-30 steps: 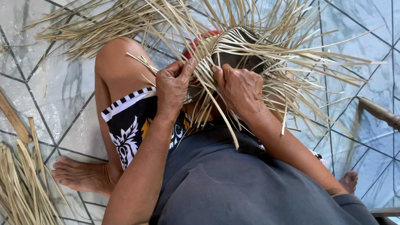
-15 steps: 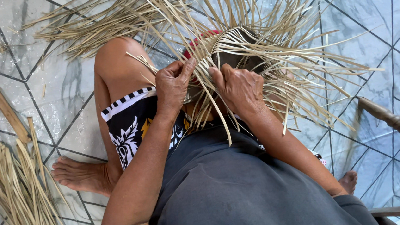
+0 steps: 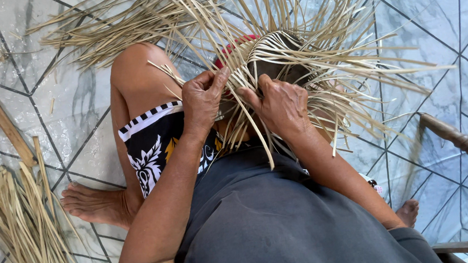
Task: The person weaves a hat by hand using dried palm fibers, interlacing the long strips around a circular base and pulling them tight to form the crown.
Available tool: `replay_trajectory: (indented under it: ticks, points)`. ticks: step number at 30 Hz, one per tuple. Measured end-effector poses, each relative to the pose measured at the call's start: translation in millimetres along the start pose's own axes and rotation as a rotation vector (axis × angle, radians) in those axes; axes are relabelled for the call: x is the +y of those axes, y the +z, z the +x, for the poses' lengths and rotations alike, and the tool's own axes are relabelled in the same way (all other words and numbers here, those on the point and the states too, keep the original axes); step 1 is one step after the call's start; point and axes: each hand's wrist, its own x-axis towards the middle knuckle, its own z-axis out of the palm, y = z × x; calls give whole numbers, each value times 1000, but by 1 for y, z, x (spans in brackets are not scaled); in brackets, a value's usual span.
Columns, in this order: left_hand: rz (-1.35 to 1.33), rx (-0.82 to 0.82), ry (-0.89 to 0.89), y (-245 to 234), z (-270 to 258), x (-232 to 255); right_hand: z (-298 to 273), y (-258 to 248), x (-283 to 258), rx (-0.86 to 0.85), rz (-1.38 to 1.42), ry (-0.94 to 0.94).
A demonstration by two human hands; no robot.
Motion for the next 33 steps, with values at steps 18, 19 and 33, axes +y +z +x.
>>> replay_trajectory:
  ticks: [18, 19, 33]
  points:
    - [-142, 170, 61, 46, 2, 15, -7, 50, 26, 508, 108, -478]
    - [-238, 146, 31, 47, 3, 11, -3, 58, 29, 434, 147, -484]
    - [-184, 9, 63, -110, 49, 61, 7, 72, 35, 476, 270, -587]
